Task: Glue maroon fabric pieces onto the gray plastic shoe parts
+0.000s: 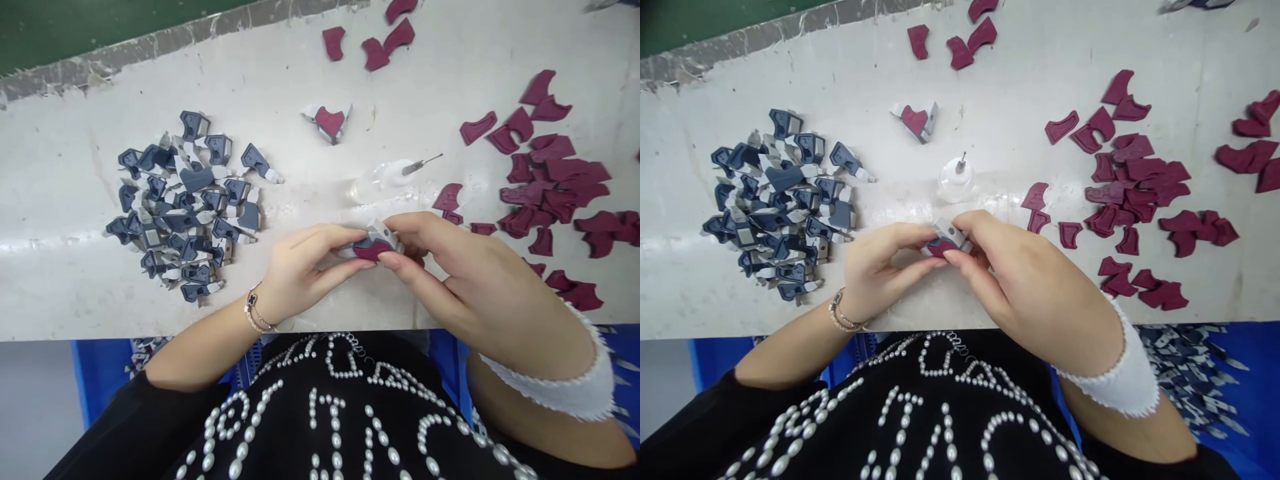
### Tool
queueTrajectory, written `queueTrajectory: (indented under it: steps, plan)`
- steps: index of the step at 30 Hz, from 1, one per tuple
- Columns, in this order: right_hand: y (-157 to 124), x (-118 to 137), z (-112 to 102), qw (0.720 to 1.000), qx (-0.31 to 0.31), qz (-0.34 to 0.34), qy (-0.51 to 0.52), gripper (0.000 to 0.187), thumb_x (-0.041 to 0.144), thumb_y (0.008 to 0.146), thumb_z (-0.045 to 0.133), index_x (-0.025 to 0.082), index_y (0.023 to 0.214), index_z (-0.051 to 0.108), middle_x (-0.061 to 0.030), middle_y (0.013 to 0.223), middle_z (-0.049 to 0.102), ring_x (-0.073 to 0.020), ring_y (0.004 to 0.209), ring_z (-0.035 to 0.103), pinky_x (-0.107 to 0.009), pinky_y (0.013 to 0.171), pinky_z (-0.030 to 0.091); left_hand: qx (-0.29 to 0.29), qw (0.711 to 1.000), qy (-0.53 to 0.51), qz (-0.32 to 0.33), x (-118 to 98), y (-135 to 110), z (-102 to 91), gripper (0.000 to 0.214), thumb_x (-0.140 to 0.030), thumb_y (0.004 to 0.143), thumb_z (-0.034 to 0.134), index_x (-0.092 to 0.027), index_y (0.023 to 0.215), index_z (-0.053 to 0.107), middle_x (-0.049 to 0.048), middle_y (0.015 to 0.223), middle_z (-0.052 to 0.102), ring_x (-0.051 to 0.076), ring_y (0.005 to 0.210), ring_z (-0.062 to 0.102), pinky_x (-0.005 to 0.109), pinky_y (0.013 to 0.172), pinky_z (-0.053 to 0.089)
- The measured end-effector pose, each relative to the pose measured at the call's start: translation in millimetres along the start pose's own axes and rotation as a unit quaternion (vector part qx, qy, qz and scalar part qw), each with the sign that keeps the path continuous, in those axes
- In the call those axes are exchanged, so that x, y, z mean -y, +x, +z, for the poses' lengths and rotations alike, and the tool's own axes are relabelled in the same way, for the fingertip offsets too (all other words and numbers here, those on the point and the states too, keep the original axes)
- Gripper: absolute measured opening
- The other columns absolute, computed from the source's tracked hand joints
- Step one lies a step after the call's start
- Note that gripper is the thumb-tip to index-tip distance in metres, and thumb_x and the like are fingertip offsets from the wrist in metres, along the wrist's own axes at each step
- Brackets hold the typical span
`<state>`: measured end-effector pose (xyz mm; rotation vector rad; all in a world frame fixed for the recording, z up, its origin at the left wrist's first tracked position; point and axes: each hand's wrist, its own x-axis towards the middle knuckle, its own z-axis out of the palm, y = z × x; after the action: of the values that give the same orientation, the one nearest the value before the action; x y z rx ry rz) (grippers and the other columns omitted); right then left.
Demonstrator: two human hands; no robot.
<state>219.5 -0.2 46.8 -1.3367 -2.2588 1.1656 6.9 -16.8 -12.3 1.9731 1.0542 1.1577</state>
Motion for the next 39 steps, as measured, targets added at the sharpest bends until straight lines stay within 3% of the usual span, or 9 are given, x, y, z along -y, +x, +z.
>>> queueTrajectory:
  steps: [3, 6, 11, 18, 23, 29, 34, 39]
  plan:
    - [-0.4, -0.2, -2.2, 1.0, 0.019, -0.013, 0.008, 0.022, 0.031, 0.102, 0.051, 0.018, 0.118, 0.058, -0.0037, 0.089, 0.068, -0.0182, 0.07, 0.065, -0.032, 0.059, 0.048, -0.003, 1.0, -0.014, 0.003, -2.2, 1.3, -0.6, 0.029, -0.024, 0.083, 0.081, -0.015, 0.109, 0.069, 0.008, 0.097, 0.079, 0.012, 0.082, 0.075, 0.019, 0.078, 0.063]
    - [-0.9, -0.6, -5.6, 0.998, 0.045, -0.018, 0.027, 0.02, 0.024, 0.1, 0.052, 0.023, 0.118, 0.06, -0.0015, 0.094, 0.07, -0.0181, 0.072, 0.065, -0.032, 0.06, 0.049, 0.006, 0.997, -0.057, -0.047, -4.5, 0.7, -1.2, 0.026, -0.024, 0.081, 0.082, -0.017, 0.104, 0.07, 0.0056, 0.093, 0.079, 0.012, 0.08, 0.074, 0.02, 0.074, 0.063]
    - [-2.6, -3.1, -10.5, 0.998, 0.051, -0.026, 0.025, 0.018, 0.021, 0.098, 0.052, 0.026, 0.112, 0.063, -0.001, 0.09, 0.072, -0.0204, 0.073, 0.068, -0.035, 0.068, 0.053, 0.088, 0.982, -0.113, -0.12, -5.1, 3.0, -7.7, 0.028, -0.027, 0.081, 0.082, -0.018, 0.106, 0.074, 0.0064, 0.098, 0.08, 0.014, 0.084, 0.076, 0.023, 0.077, 0.064]
    - [-0.8, -10.5, -11.8, 0.994, 0.094, -0.034, 0.048, 0.014, 0.032, 0.101, 0.053, 0.029, 0.108, 0.064, 0.0004, 0.08, 0.071, -0.0192, 0.064, 0.066, -0.035, 0.06, 0.052, 0.117, 0.985, -0.105, -0.073, -2.7, 5.2, -13.3, 0.021, -0.023, 0.081, 0.082, -0.023, 0.1, 0.076, 0.0038, 0.088, 0.081, 0.017, 0.074, 0.075, 0.027, 0.062, 0.063]
    - [1.8, -12.5, -11.0, 0.992, 0.105, -0.013, 0.067, 0.016, 0.037, 0.1, 0.056, 0.029, 0.109, 0.066, 0.0014, 0.076, 0.07, -0.0176, 0.059, 0.064, -0.034, 0.054, 0.048, 0.122, 0.981, -0.116, -0.091, -0.3, 4.6, -13.5, 0.016, -0.025, 0.082, 0.081, -0.022, 0.097, 0.076, 0.0044, 0.087, 0.08, 0.017, 0.074, 0.075, 0.026, 0.063, 0.062]
    - [2.9, -14.9, -6.6, 0.994, 0.085, 0.006, 0.063, 0.023, 0.043, 0.101, 0.055, 0.022, 0.109, 0.062, -0.002, 0.084, 0.07, -0.0182, 0.067, 0.066, -0.032, 0.054, 0.046, 0.13, 0.977, -0.113, -0.128, 2.1, 2.5, -10.8, 0.031, -0.037, 0.08, 0.082, -0.017, 0.104, 0.074, 0.0071, 0.092, 0.08, 0.016, 0.077, 0.075, 0.024, 0.071, 0.065]
    - [2.4, -11.4, -1.9, 0.995, 0.083, 0.007, 0.058, 0.024, 0.042, 0.1, 0.056, 0.021, 0.112, 0.06, -0.0023, 0.089, 0.067, -0.0176, 0.074, 0.063, -0.031, 0.061, 0.049, 0.113, 0.981, -0.092, -0.131, -1.0, 0.2, -7.8, 0.019, -0.033, 0.085, 0.078, -0.019, 0.097, 0.073, 0.0049, 0.085, 0.077, 0.014, 0.071, 0.073, 0.023, 0.063, 0.061]
    - [1.7, -4.8, 2.5, 0.997, 0.077, -0.007, 0.027, 0.018, 0.036, 0.1, 0.054, 0.02, 0.105, 0.058, -0.001, 0.081, 0.063, -0.0157, 0.066, 0.058, -0.031, 0.058, 0.044, 0.112, 0.984, -0.079, -0.111, -5.4, 1.2, -8.4, 0.02, -0.031, 0.082, 0.081, -0.018, 0.089, 0.068, 0.0018, 0.076, 0.071, 0.011, 0.064, 0.065, 0.021, 0.058, 0.055]
